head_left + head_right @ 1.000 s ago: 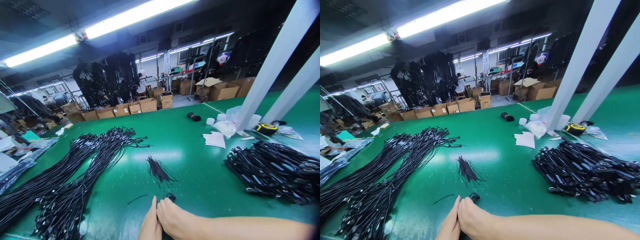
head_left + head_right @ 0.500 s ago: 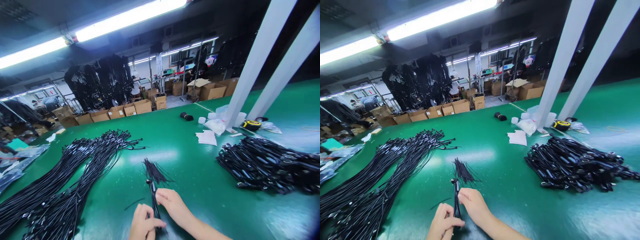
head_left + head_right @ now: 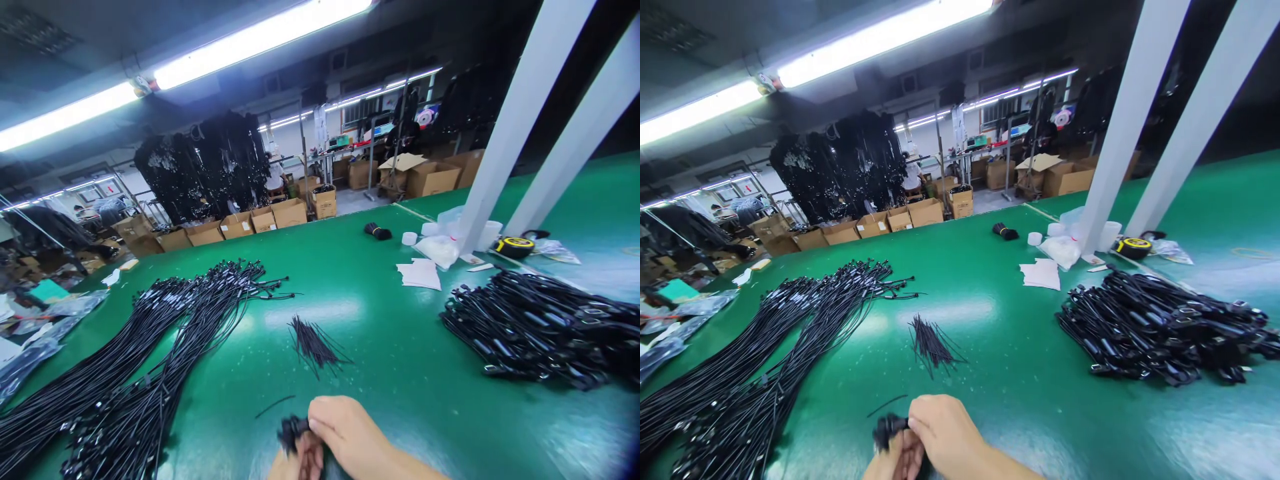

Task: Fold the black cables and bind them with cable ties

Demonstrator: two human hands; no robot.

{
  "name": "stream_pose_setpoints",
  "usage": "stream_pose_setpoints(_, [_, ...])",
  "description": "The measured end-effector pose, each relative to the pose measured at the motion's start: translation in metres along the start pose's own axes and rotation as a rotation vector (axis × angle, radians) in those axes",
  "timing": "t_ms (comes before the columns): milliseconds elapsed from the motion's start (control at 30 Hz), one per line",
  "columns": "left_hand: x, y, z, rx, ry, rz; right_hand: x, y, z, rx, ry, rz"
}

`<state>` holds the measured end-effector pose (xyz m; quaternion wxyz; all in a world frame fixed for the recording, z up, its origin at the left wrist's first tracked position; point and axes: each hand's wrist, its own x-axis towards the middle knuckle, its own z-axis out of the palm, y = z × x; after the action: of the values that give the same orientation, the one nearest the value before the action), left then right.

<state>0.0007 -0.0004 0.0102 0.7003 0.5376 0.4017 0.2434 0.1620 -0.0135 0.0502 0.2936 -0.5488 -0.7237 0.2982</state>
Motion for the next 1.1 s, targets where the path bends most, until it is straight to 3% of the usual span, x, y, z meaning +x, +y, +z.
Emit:
stream_pose_setpoints(200, [0.003,-0.001,-0.007,-0.108,0.12,0.186,-0.005,-0.003,0.01,0.346,-0.029,0.044])
stream_pose_setpoints(333, [0.0,-0.002,-0.002,-0.033,0.246,0.278,-0.003,0.004,0.018,0.731,-0.11,0.272])
stream_pose_setpoints(433, [0.0,-0.005,0.003,-0.129,0.26,0.23,-0.005,0.006,0.018,0.909,-0.278,0.411])
stream_pose_setpoints(533, [0.0,-0.006,0.005,-0.317,0.231,0.165,-0.008,0.006,0.003,0.887,-0.346,0.399])
stream_pose_setpoints(667, [-0.001,0.002,0.006,-0.438,0.246,0.156,-0.002,0.003,-0.022,0.604,-0.043,0.206])
stream_pose_setpoints(767, [-0.001,0.006,0.01,-0.362,0.208,0.122,0.007,-0.002,-0.023,0.664,0.054,0.134])
stream_pose_setpoints(867, [-0.001,0.002,0.013,-0.283,0.187,0.075,0.017,-0.001,-0.015,0.57,0.132,0.126])
stream_pose_setpoints(933, [-0.001,-0.004,0.011,-0.277,0.169,0.054,0.023,0.009,-0.017,0.462,0.252,0.149])
stream_pose_setpoints(1100, [-0.003,-0.015,0.0,-0.31,0.094,-0.034,0.031,0.051,-0.048,0.235,0.521,0.234])
